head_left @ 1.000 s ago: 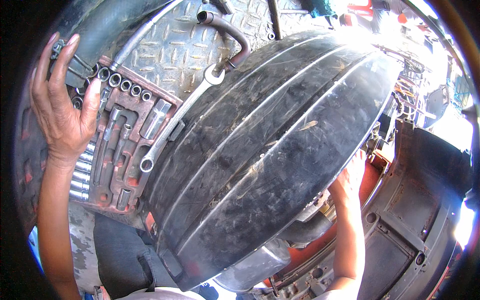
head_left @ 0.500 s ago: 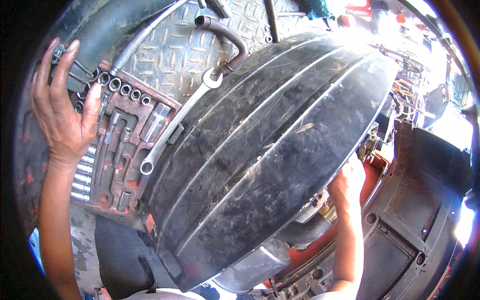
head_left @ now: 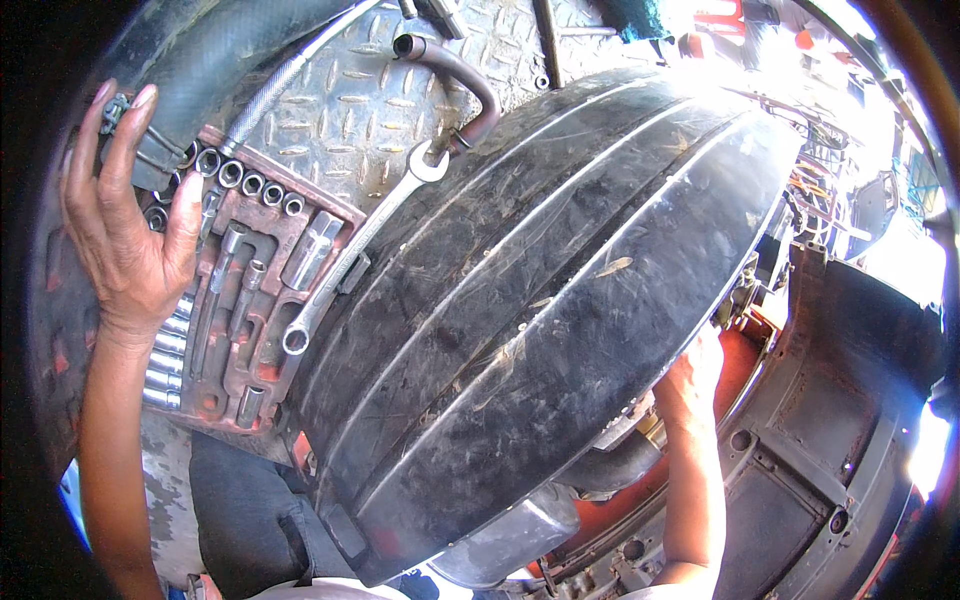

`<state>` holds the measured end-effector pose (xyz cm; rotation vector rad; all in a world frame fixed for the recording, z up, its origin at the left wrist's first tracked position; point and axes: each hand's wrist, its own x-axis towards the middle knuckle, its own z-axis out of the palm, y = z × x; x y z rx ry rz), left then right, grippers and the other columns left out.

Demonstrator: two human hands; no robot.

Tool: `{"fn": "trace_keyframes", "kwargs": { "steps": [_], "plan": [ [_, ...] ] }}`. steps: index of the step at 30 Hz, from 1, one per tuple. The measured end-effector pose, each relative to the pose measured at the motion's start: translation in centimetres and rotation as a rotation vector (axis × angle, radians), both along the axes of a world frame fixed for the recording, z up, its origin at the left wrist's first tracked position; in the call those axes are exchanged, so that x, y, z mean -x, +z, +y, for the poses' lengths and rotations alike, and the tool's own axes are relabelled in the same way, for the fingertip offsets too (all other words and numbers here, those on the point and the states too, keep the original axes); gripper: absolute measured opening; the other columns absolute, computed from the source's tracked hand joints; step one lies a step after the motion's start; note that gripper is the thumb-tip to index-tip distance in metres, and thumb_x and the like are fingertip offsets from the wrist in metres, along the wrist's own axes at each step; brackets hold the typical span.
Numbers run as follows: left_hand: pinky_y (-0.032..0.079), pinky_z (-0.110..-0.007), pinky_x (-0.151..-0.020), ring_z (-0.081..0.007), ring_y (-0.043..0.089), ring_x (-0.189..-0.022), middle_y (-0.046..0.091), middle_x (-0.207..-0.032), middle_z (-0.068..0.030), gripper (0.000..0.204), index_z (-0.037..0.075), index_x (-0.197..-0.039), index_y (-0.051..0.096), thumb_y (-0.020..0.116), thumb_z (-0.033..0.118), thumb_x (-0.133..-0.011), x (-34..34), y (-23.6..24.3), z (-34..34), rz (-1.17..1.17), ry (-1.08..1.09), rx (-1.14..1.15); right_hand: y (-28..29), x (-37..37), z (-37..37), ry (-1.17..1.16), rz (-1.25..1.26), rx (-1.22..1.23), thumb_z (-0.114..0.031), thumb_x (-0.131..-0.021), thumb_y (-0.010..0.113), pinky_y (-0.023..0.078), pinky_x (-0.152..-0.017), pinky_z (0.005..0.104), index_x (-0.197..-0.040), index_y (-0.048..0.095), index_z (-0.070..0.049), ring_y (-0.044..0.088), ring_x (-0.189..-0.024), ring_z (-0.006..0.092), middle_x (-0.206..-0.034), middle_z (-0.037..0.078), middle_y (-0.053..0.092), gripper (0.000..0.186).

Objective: The person removes a large black air filter housing from a red engine, then uses a wrench to loosen and remove a bolt from the carburetor. The person then removes the carburetor from the engine.

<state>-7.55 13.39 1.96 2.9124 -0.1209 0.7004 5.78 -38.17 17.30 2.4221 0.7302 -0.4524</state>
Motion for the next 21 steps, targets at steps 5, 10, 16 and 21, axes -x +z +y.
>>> {"fn": "trace_keyframes", "kwargs": {
  "steps": [5, 10, 16, 21],
  "plan": [
    [0.035, -0.044, -0.121, -0.0282, 0.039, -0.147, 0.043, -0.157, -0.0118, 0.07, 0.015, -0.158, 0.039, 0.073, 0.026, -0.097, 0.0, 0.1, -0.1, 0.017, 0.011, 0.012, -0.2, -1.8, 1.5, -0.031, 0.022, -0.059, -0.003, -0.088, 0.061, 0.058, -0.084, 0.0443, -0.117, 0.067, 0.0, 0.068, -0.102, 0.0357, -0.113, 0.019, 0.067, 0.03],
    [0.035, -0.044, -0.121, -0.0282, 0.04, -0.147, 0.043, -0.157, -0.0112, 0.07, 0.016, -0.159, 0.038, 0.072, 0.026, -0.098, 0.0, 0.0, 0.3, 0.022, 0.002, 0.021, -1.3, -3.3, 2.8, 0.037, 0.02, -0.171, -0.007, -0.089, 0.062, 0.06, -0.078, 0.0414, -0.111, 0.071, -0.006, 0.071, -0.097, 0.0325, -0.109, 0.015, 0.07, 0.024],
    [0.035, -0.043, -0.12, -0.0285, 0.041, -0.146, 0.045, -0.157, -0.0112, 0.069, 0.016, -0.159, 0.039, 0.071, 0.025, -0.099, 0.1, 0.0, 0.4, 0.034, 0.02, 0.0, 0.4, -1.0, 1.4, -0.023, 0.046, 0.179, -0.008, -0.089, 0.062, 0.059, -0.074, 0.041, -0.114, 0.07, -0.01, 0.069, -0.091, 0.0277, -0.105, 0.01, 0.065, 0.026],
    [0.035, -0.043, -0.12, -0.0288, 0.042, -0.146, 0.046, -0.157, -0.0108, 0.069, 0.015, -0.158, 0.04, 0.073, 0.026, -0.098, 0.1, 0.1, 0.2, 0.025, 0.025, -0.003, 1.4, 0.1, -1.5, 0.116, 0.017, 0.045, -0.01, -0.089, 0.063, 0.055, -0.08, 0.0402, -0.121, 0.068, -0.011, 0.065, -0.095, 0.0267, -0.103, 0.008, 0.062, 0.032]
  ]
}}
